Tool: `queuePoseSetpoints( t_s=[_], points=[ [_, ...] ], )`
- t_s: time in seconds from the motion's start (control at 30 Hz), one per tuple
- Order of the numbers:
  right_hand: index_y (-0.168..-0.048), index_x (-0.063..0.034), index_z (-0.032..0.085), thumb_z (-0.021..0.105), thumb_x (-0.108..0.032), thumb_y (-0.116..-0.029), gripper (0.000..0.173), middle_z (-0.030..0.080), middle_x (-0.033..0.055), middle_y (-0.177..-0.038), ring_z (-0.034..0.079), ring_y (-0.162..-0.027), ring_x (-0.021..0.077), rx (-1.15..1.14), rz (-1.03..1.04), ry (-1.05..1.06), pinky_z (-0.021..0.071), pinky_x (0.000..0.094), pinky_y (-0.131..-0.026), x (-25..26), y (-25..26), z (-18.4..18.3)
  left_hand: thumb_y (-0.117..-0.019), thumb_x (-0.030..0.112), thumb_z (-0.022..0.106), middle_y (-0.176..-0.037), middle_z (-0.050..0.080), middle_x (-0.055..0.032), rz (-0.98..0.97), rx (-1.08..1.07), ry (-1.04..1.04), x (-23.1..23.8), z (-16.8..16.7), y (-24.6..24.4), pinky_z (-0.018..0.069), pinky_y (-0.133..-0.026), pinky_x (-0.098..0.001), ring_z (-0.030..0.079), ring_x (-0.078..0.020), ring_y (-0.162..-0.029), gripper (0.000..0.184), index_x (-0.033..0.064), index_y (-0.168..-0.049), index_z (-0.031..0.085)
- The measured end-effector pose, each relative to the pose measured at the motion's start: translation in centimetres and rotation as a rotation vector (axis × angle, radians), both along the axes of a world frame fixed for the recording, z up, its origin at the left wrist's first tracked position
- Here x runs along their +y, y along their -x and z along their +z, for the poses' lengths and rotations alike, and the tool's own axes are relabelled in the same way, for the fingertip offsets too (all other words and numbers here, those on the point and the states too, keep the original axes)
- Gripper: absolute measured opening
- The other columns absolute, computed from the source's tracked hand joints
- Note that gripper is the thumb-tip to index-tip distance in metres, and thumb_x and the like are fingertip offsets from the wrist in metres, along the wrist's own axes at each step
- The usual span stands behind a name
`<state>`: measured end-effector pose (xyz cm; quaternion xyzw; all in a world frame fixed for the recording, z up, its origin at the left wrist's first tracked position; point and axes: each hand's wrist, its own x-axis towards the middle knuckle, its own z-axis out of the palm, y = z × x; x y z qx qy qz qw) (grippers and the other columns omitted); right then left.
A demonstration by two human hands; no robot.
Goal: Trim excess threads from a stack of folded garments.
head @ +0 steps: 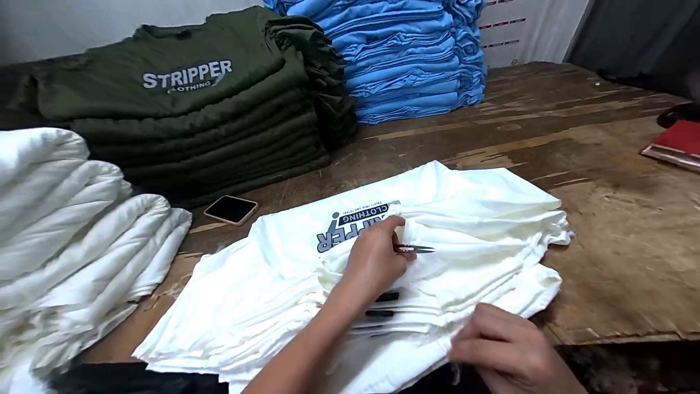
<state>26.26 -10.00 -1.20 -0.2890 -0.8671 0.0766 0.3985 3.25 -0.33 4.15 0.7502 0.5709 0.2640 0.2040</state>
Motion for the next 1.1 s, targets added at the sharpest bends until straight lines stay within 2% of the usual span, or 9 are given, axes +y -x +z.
queuePoseSetpoints(
  t_s=[0.1, 0.17, 0.23, 0.33, 0.43, 0.57, 0.73, 0.87, 1.1],
  points=[
    [-0.09, -0.0159, 0.079, 0.071, -0.023, -0.0951, 0.012, 0.074, 0.0028, -0.083, 0.071, -0.08, 0.0196, -0.326, 0.01, 0.303, 0.0572, 0.041, -0.072, -2.1, -1.6, 3.2, -0.0721, -0.002, 0.081, -0.085, 0.067, -0.01, -0.005, 0.07, -0.333, 0.5, -2.2, -0.3, 0.0569, -0.061, -0.0495, 0.068, -0.0274, -0.073, 0.034, 0.0046, -0.102, 0.067],
    [-0.093, -0.0109, 0.079, 0.068, -0.035, -0.0972, 0.027, 0.073, 0.0089, -0.072, 0.071, -0.067, 0.0289, -0.496, -0.126, 0.419, 0.0557, 0.0548, -0.062, -2.9, -1.8, 4.0, -0.075, 0.0, 0.078, -0.085, 0.066, -0.0046, -0.188, 0.011, -0.322, 0.2, -2.7, 0.4, 0.0577, -0.062, -0.0406, 0.066, -0.0187, -0.074, 0.019, 0.0095, -0.089, 0.071],
    [-0.097, -0.0112, 0.079, 0.063, -0.024, -0.0991, 0.02, 0.074, 0.0098, -0.079, 0.073, -0.072, 0.0298, -0.441, -0.215, 0.415, 0.0575, 0.0546, -0.064, -3.1, -1.7, 4.0, -0.0848, 0.009, 0.07, -0.094, 0.066, 0.0007, -0.409, -0.089, -0.179, -0.4, -2.4, 1.4, 0.0582, -0.07, -0.0282, 0.065, -0.0079, -0.082, 0.017, 0.0154, -0.099, 0.076],
    [-0.102, -0.014, 0.078, 0.055, -0.003, -0.0923, 0.027, 0.075, 0.0055, -0.097, 0.072, -0.089, 0.0234, -0.251, -0.247, 0.345, 0.0596, 0.0452, -0.073, -2.7, -1.7, 3.5, -0.0897, 0.021, 0.072, -0.102, 0.065, -0.0013, -0.583, -0.101, -0.033, -1.2, -2.6, 1.7, 0.0571, -0.078, -0.0278, 0.064, -0.0084, -0.09, 0.03, 0.022, -0.119, 0.077],
    [-0.101, -0.0163, 0.078, 0.058, -0.01, -0.0893, 0.024, 0.074, 0.0031, -0.101, 0.07, -0.085, 0.0164, -0.082, -0.342, 0.282, 0.0594, 0.0382, -0.069, -2.3, -1.1, 3.2, -0.0877, 0.011, 0.068, -0.094, 0.066, -0.0028, -0.585, -0.084, -0.059, -1.3, -3.3, 1.1, 0.0556, -0.073, -0.0273, 0.064, -0.0088, -0.082, 0.024, 0.0184, -0.106, 0.08],
    [-0.094, -0.0195, 0.08, 0.062, -0.027, -0.0936, 0.02, 0.072, -0.0004, -0.1, 0.064, -0.085, 0.0102, 0.145, -0.597, 0.219, 0.053, 0.0296, -0.068, -1.5, 0.7, 2.2, -0.089, 0.006, 0.065, -0.092, 0.065, 0.0019, -0.544, -0.238, -0.134, -0.9, -3.1, 1.8, 0.054, -0.07, -0.0175, 0.061, -0.0014, -0.08, 0.022, 0.0153, -0.102, 0.081],
    [-0.079, -0.0276, 0.08, 0.06, -0.054, -0.0933, 0.037, 0.071, -0.0065, -0.096, 0.062, -0.096, 0.019, 0.193, -0.778, 0.209, 0.0421, 0.051, -0.084, 0.1, 4.3, 0.5, -0.0884, 0.005, 0.066, -0.091, 0.064, 0.0029, -0.543, -0.305, -0.163, -1.2, -3.4, 1.8, 0.0529, -0.066, -0.0157, 0.06, 0.0001, -0.077, 0.024, 0.0173, -0.101, 0.081],
    [-0.074, -0.0285, 0.079, 0.073, -0.046, -0.082, 0.02, 0.068, -0.0039, -0.094, 0.061, -0.101, 0.0192, 0.352, -0.721, 0.272, 0.0357, 0.0577, -0.094, 0.2, 6.0, -0.8, -0.0877, 0.006, 0.066, -0.09, 0.063, 0.0023, -0.534, -0.321, -0.252, -1.6, -4.0, 1.8, 0.0517, -0.065, -0.0148, 0.059, 0.0004, -0.076, 0.023, 0.0183, -0.1, 0.081],
    [-0.083, -0.0217, 0.082, 0.079, -0.036, -0.086, 0.015, 0.069, -0.0001, -0.111, 0.06, -0.107, 0.0135, 0.562, -0.623, 0.38, 0.0466, 0.0399, -0.094, -1.8, 4.2, -0.8, -0.0851, 0.004, 0.066, -0.09, 0.063, 0.0009, -0.518, -0.273, -0.332, -2.4, -3.7, 2.3, 0.0535, -0.068, -0.0144, 0.06, 0.0002, -0.078, 0.026, 0.0185, -0.1, 0.081]
  ],
)
